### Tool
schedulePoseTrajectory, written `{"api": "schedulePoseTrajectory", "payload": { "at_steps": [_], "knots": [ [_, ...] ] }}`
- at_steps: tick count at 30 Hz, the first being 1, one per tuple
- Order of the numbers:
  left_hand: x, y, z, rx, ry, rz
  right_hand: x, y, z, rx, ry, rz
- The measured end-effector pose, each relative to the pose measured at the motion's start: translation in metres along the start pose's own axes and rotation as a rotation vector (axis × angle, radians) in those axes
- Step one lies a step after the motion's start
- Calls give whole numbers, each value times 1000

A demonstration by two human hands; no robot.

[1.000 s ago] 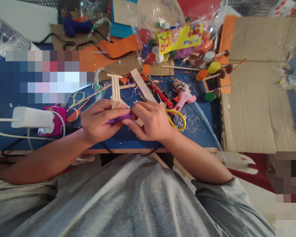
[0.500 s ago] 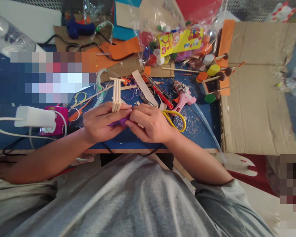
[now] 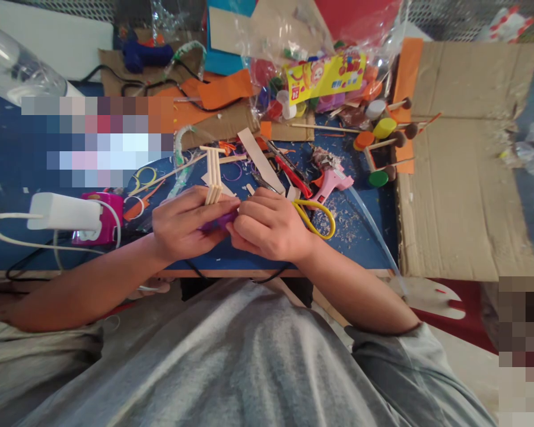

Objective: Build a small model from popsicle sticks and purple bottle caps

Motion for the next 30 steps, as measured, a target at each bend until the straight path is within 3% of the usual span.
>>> {"api": "schedulePoseTrajectory", "payload": {
  "at_steps": [4, 8, 19, 24, 30],
  "knots": [
    [-1, 0, -17, -114, 33, 20, 5, 0, -12, -99, 22, -63],
    [0, 1, -29, -191, -26, 1, 2, -2, -1, 5, 126, 3],
    [-4, 4, -26, -204, -87, 62, -13, -1, 13, 190, 173, 143],
    [-2, 1, -23, -177, -46, -14, -17, -7, 20, 300, 159, 239],
    [6, -6, -22, -150, -28, -100, -15, -6, 20, 302, 116, 227]
  ]
}}
Point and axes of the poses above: each hand's wrist, its own y-axis towards the middle knuckle, its own x-axis out of the palm, z = x × y, the point moved 8 cm from there along y, towards the middle knuckle, and after that the axes turned 12 degrees about y, right-handed, at the moved point
